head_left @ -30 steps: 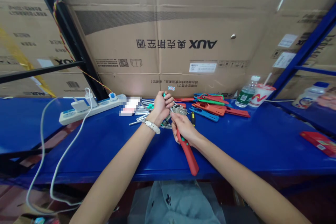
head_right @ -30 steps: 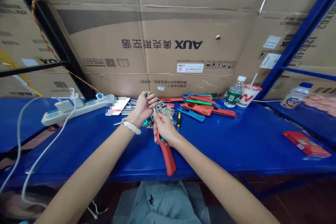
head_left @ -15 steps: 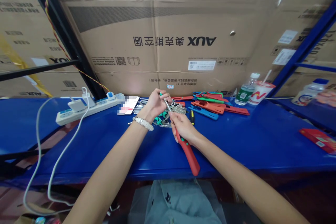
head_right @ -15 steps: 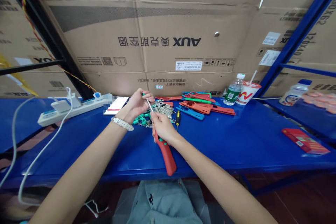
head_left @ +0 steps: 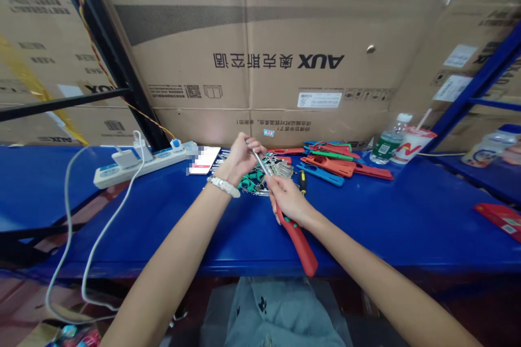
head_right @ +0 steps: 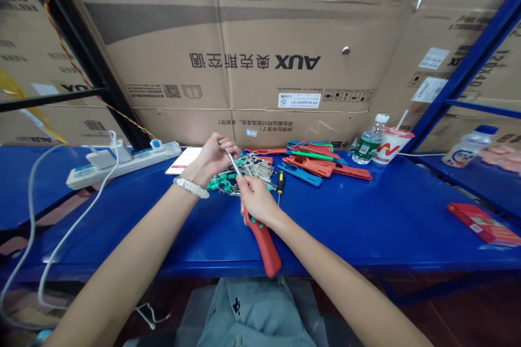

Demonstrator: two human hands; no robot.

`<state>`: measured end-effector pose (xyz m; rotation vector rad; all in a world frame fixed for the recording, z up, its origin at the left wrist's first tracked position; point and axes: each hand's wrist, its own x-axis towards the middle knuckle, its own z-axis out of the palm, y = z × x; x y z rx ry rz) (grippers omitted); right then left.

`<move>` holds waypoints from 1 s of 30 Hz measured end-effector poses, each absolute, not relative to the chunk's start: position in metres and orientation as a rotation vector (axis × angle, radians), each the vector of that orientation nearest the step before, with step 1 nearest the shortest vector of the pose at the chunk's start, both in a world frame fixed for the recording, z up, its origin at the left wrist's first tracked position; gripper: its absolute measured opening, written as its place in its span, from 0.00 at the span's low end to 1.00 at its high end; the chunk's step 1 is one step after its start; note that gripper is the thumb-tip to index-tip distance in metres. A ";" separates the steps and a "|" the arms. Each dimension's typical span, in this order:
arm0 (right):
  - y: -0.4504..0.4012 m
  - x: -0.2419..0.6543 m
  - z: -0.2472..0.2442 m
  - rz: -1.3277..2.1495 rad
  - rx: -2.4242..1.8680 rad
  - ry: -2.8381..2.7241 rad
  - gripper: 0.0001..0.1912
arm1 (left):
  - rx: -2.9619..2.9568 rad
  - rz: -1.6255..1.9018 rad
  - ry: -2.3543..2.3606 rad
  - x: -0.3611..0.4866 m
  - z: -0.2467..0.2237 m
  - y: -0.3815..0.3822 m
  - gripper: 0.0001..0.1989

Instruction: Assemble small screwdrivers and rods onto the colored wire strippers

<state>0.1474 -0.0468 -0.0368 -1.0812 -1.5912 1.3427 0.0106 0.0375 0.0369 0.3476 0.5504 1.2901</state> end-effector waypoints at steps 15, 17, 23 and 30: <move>-0.018 0.159 -0.024 1.453 -1.112 -1.161 0.13 | 2.277 1.149 1.377 -0.017 -0.025 0.025 0.03; -0.013 0.157 -0.021 1.471 -1.108 -1.121 0.08 | 2.376 1.158 1.367 -0.018 -0.025 0.020 0.04; 0.003 0.147 -0.008 1.414 -1.010 -1.046 0.04 | 2.111 1.229 0.950 -0.005 -0.021 -0.005 0.15; 0.008 0.145 -0.018 1.281 -0.838 -1.016 0.08 | 1.875 0.940 0.949 0.002 -0.029 -0.007 0.08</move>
